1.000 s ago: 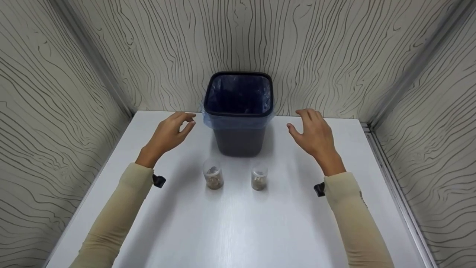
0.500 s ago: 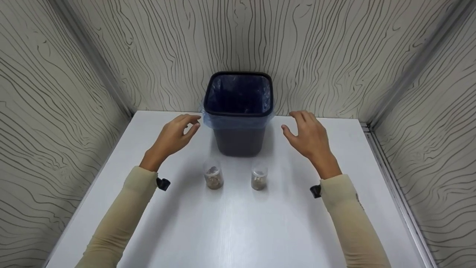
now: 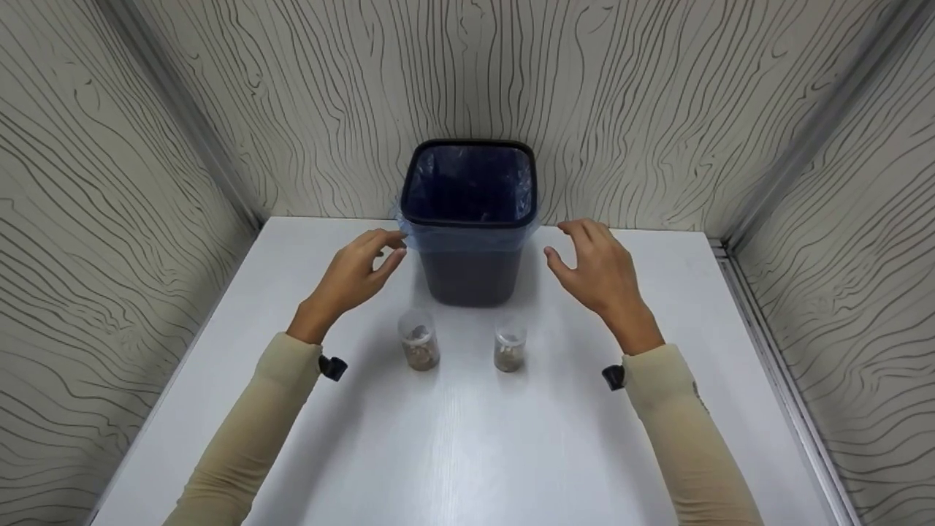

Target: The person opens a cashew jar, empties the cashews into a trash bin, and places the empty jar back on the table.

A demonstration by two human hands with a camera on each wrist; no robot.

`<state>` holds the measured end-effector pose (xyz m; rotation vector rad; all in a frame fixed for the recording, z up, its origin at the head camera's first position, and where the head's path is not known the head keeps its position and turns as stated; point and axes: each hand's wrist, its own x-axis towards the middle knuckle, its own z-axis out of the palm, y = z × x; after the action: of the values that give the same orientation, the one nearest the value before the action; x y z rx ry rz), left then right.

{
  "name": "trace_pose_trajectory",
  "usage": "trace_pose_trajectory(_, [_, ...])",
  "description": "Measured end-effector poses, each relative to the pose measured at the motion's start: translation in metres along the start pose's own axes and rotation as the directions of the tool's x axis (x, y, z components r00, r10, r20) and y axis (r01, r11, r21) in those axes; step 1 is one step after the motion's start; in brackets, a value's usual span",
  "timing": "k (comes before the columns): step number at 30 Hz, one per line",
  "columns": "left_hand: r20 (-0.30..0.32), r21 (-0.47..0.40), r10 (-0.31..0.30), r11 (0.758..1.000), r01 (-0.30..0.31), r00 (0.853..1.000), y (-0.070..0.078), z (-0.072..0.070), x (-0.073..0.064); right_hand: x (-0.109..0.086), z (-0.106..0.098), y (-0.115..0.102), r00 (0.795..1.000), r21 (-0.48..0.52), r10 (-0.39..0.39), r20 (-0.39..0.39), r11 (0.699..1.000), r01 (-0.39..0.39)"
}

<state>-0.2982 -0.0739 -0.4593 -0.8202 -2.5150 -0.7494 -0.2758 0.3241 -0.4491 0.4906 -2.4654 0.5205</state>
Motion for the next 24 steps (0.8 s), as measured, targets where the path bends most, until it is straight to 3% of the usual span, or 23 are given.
trace_pose_trajectory(24, [0.102,-0.180,-0.031,0.982,0.049,0.994,0.031,0.046,-0.005,-0.009,0.011,-0.015,0.996,0.046,-0.088,0.027,0.995,0.086])
